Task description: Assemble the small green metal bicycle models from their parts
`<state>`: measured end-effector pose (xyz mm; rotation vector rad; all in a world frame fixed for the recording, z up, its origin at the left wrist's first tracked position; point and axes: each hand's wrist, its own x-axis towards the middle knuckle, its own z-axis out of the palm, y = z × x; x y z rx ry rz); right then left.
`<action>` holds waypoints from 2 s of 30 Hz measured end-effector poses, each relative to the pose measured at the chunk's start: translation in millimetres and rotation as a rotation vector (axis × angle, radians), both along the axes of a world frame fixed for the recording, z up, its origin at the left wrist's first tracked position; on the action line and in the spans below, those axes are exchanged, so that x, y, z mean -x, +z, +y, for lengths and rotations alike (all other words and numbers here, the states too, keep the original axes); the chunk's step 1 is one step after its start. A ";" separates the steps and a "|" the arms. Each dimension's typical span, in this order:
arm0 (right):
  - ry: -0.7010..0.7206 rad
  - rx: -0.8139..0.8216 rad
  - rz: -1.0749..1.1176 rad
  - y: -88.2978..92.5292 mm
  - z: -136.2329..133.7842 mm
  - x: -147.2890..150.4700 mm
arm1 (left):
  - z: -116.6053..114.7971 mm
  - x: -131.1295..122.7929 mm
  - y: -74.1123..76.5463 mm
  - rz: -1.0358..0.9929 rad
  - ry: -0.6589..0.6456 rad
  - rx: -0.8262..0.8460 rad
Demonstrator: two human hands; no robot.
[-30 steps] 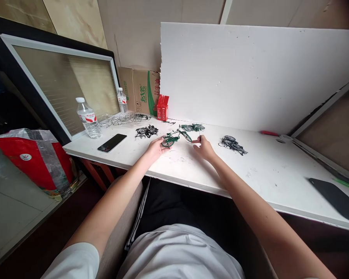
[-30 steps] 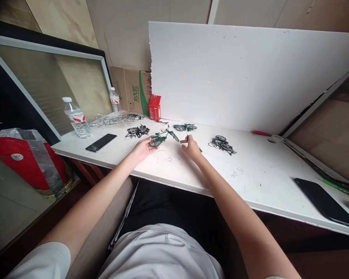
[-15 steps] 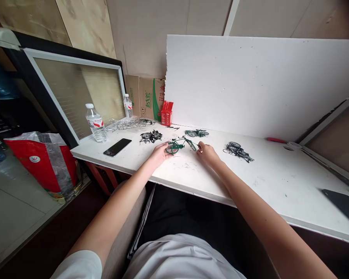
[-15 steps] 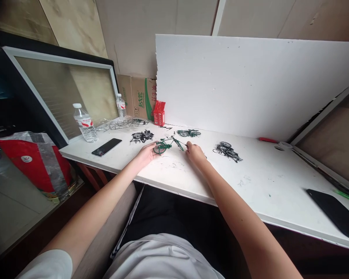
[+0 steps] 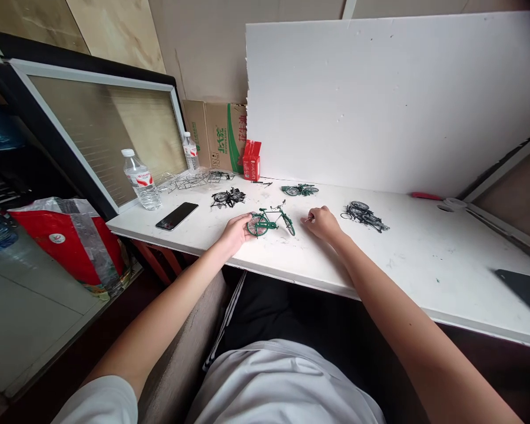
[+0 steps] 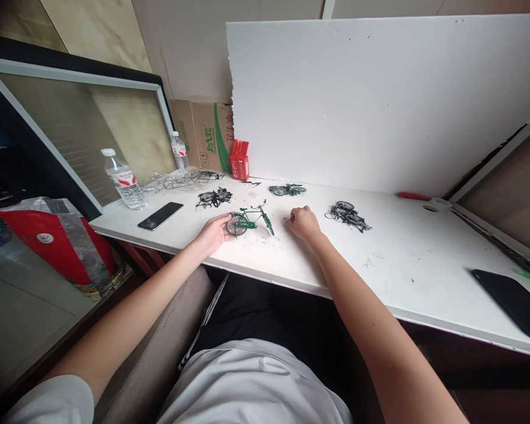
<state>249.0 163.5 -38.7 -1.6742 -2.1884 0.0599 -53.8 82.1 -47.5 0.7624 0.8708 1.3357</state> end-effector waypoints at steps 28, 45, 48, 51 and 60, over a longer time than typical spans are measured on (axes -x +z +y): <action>-0.151 -0.116 -0.170 -0.1 -2.7 -2.5 | -4.2 -4.3 -25.9 0.627 0.173 -0.253; 0.091 -0.021 -0.125 17.3 -34.1 -8.2 | -8.3 4.6 -14.9 0.308 -0.043 -0.078; 0.111 -0.029 -0.130 16.9 -40.6 -5.2 | -9.4 5.0 -14.2 0.290 -0.046 -0.087; 0.172 -0.047 -0.144 15.9 -51.4 -3.6 | -11.4 4.9 -11.5 0.226 -0.093 -0.105; 0.393 -0.171 -0.206 10.6 -92.1 -15.3 | -13.1 3.5 -8.8 0.211 -0.060 -0.097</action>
